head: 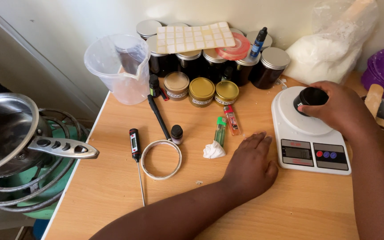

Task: Weighing out candle making materials on a digital scale and cleaning the workspace

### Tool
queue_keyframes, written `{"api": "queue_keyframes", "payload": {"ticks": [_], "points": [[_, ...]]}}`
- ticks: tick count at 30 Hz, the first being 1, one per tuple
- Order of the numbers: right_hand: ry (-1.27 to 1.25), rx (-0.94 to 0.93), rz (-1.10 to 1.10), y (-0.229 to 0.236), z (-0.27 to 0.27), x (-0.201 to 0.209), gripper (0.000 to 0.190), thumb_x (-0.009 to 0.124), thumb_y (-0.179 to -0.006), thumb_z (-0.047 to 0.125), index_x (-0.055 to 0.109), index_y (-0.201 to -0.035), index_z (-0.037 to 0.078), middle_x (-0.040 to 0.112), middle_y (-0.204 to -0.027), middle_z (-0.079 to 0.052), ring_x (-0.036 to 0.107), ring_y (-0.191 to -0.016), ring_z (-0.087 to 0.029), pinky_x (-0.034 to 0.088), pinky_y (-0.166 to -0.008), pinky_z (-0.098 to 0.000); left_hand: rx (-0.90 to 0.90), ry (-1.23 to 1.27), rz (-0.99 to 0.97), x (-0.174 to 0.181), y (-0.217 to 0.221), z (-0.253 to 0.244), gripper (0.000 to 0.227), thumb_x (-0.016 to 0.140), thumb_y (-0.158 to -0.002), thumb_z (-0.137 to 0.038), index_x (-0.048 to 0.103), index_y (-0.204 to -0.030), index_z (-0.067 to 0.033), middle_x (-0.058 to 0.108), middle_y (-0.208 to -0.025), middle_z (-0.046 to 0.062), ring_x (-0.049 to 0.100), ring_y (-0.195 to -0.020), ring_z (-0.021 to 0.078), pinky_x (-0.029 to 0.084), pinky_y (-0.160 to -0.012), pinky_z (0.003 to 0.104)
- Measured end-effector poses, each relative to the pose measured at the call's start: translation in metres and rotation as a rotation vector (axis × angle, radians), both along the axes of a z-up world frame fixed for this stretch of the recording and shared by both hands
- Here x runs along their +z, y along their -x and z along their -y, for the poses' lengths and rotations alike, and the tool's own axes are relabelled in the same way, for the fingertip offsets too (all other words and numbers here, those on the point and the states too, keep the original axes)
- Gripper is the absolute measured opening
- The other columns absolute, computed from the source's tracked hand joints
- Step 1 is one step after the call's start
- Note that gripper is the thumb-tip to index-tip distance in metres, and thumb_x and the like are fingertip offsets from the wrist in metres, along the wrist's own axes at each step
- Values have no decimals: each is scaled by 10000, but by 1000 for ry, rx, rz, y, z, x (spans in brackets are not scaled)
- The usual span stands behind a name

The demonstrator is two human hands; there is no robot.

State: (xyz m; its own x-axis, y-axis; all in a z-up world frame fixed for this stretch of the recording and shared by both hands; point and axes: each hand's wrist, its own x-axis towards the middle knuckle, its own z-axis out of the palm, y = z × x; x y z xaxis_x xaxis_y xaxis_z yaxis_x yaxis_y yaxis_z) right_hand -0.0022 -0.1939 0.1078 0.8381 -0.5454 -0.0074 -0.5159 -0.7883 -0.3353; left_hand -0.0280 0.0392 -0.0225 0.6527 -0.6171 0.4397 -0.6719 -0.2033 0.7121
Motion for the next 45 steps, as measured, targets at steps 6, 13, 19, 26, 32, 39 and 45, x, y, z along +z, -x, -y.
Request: {"api": "queue_keyframes", "payload": {"ticks": [6,13,19,26,32,39,45], "points": [[-41,18,34,-4,-35,22,588,892,-829,327,745,-1379,182,789,-1235,-62,707,-1120,-271,479,-887,-429,20,26,-100,14,0,-3,633,520,-886,-170,528,-1465,84,476,-1600,334,423,-1504,470,301,-1276,538],[-87,145,22,-25,-63,29,696,892,-810,261,692,-1473,184,756,-1361,-67,700,-1190,-263,493,-980,-413,72,160,51,10,1,-4,170,568,-842,-97,615,-991,-29,612,-971,163,563,-905,382,441,-871,474],[-66,283,3,-52,-67,3,779,902,-749,317,669,-1484,212,722,-1436,-30,676,-1235,-239,483,-986,-395,85,161,33,8,1,-3,216,581,-854,-118,614,-1044,-19,624,-998,172,574,-947,394,440,-882,489],[-79,388,32,-78,-73,-24,749,905,-755,287,666,-1454,166,715,-1427,-28,648,-1271,-218,472,-1034,-381,100,128,29,7,0,-2,229,568,-851,-134,634,-1039,-19,633,-977,179,584,-932,402,443,-896,489],[-47,431,52,-91,-63,-44,732,915,-746,276,673,-1428,166,708,-1440,-22,642,-1276,-236,473,-1015,-402,83,113,-3,7,0,-3,229,566,-858,-138,634,-1046,-28,629,-993,167,580,-943,390,441,-921,473],[-48,447,68,-98,-55,-58,787,918,-753,293,640,-1473,139,670,-1500,-64,620,-1340,-256,469,-1043,-412,91,150,27,6,0,-2,224,579,-825,-110,632,-1022,-17,635,-982,176,589,-930,397,440,-878,488],[-69,428,53,-91,-58,-52,1003,927,-720,341,507,-1605,123,527,-1656,-76,500,-1492,-268,412,-1162,-434,89,139,0,4,0,-2,296,562,-757,-95,615,-1042,-37,620,-1010,146,580,-953,382,444,-906,474]]}}
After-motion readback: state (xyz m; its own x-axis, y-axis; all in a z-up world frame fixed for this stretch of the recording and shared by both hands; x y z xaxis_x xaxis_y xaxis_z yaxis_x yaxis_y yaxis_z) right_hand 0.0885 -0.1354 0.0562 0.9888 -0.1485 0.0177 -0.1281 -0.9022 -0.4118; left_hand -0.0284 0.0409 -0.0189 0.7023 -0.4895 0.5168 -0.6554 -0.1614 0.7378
